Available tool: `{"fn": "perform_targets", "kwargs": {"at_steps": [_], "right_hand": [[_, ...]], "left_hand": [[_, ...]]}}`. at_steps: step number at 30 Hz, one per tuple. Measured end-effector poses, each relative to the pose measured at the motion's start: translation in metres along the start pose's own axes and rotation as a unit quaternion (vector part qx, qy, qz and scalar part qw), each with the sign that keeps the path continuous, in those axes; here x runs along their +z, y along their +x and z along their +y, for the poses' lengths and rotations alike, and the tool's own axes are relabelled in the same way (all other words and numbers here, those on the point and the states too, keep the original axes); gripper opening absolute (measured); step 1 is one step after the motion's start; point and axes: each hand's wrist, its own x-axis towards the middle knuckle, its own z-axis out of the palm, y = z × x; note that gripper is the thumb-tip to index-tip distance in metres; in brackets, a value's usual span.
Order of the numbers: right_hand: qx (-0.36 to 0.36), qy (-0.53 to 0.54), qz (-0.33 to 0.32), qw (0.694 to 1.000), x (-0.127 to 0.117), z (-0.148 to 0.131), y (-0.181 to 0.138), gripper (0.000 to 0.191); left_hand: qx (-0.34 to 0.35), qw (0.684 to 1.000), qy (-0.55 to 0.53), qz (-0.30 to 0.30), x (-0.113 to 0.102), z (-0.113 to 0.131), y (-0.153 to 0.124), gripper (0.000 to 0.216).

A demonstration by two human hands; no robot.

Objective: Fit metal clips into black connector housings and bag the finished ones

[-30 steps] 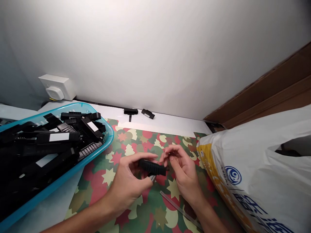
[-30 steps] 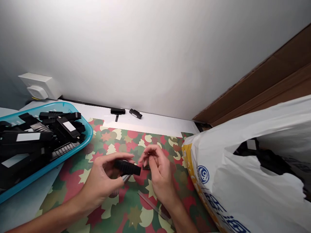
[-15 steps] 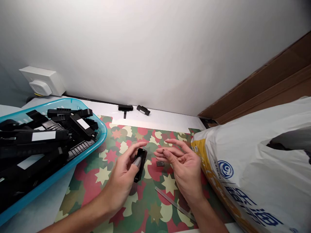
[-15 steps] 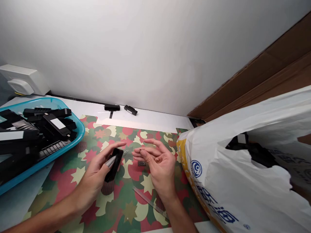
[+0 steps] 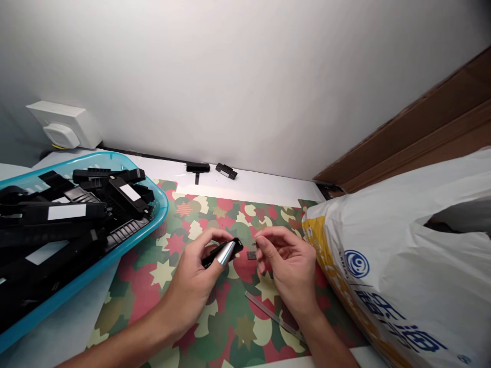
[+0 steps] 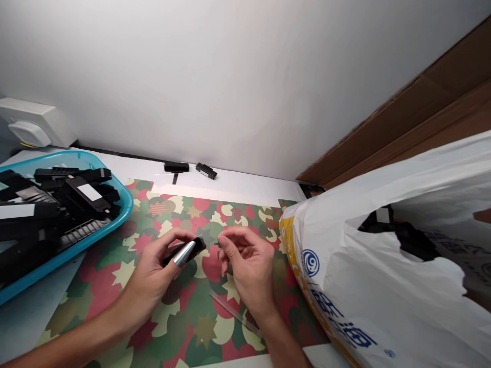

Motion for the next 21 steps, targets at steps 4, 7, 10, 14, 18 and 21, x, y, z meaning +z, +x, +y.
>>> {"fn": "perform_targets", "kwargs": {"at_steps": [4, 7, 10, 14, 18, 21], "right_hand": [[0.012, 0.024, -0.021, 0.999, 0.0017, -0.0026, -0.0015, 0.02], [0.008, 0.048, -0.02, 0.999, 0.0024, -0.0022, -0.0012, 0.018], [-0.015, 0.071, -0.016, 0.997, 0.0012, 0.0004, -0.0004, 0.011], [-0.058, 0.088, -0.033, 0.994, -0.0009, 0.0008, -0.0017, 0.005], [-0.067, 0.083, -0.065, 0.992, -0.0027, -0.0031, -0.0052, 0.017], [-0.081, 0.066, -0.119, 0.987, -0.0068, -0.0065, -0.0069, 0.023]], "left_hand": [[0.023, 1.0, 0.015, 0.003, -0.0004, 0.0004, 0.0008, 0.028], [0.022, 1.0, 0.011, -0.002, -0.0003, 0.0007, 0.0018, 0.025], [0.037, 0.999, 0.028, 0.009, -0.0005, 0.0, 0.0028, 0.022], [0.044, 0.998, 0.038, 0.008, -0.0007, -0.0021, 0.0027, 0.032], [0.007, 1.0, 0.007, 0.003, 0.0, -0.0032, 0.0003, 0.038], [-0.004, 1.0, 0.002, 0.014, 0.0007, -0.003, -0.0011, 0.039]]}}
